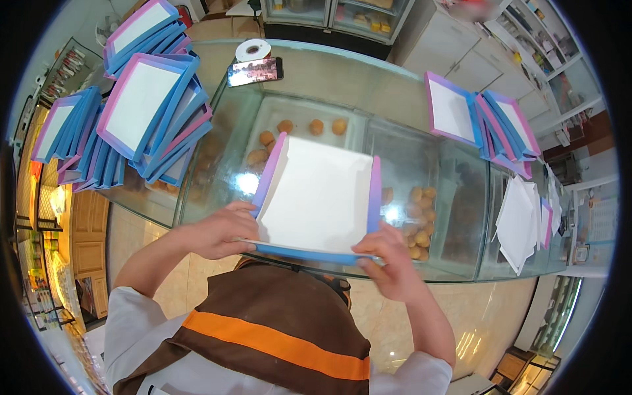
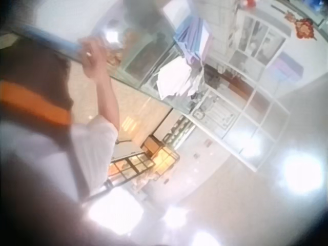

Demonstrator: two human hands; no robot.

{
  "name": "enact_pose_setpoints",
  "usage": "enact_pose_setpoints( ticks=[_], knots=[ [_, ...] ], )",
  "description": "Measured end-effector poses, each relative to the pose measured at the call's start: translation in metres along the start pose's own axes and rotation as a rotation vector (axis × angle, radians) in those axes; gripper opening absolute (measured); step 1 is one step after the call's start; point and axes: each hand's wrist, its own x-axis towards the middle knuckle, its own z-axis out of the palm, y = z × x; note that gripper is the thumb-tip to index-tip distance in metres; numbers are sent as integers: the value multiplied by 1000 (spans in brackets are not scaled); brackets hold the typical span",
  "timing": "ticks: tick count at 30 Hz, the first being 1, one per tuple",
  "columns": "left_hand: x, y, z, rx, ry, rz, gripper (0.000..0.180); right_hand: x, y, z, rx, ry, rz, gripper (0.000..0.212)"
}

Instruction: The person repeatedly assembles small trays by inserting white inserts into pink and blue frames. The person alternates between pink and blue frames, snaps the inserts into place, and stacks the completed trays on the counter.

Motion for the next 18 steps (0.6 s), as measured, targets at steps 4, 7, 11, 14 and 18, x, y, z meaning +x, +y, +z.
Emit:
enact_pose_setpoints(
  ticks=[4, 7, 11, 14, 18],
  knots=[
    [-1, -38, 45, 258, -103, -158, 11, -11, 41, 43, -364, -211, -13, 16],
    [11, -40, 51, 310, 34, -201, 15, -11, 59, 54, -456, -171, -61, 20],
    [15, -45, 46, 416, -5, -101, 14, -4, 60, 52, -450, -100, -53, 31],
    [11, -41, 37, 472, -19, 16, 10, 2, 52, 48, -359, -55, 8, 47],
    [9, -49, 37, 484, 9, 1, 8, 2, 47, 43, -371, -65, 2, 64]
  ],
)
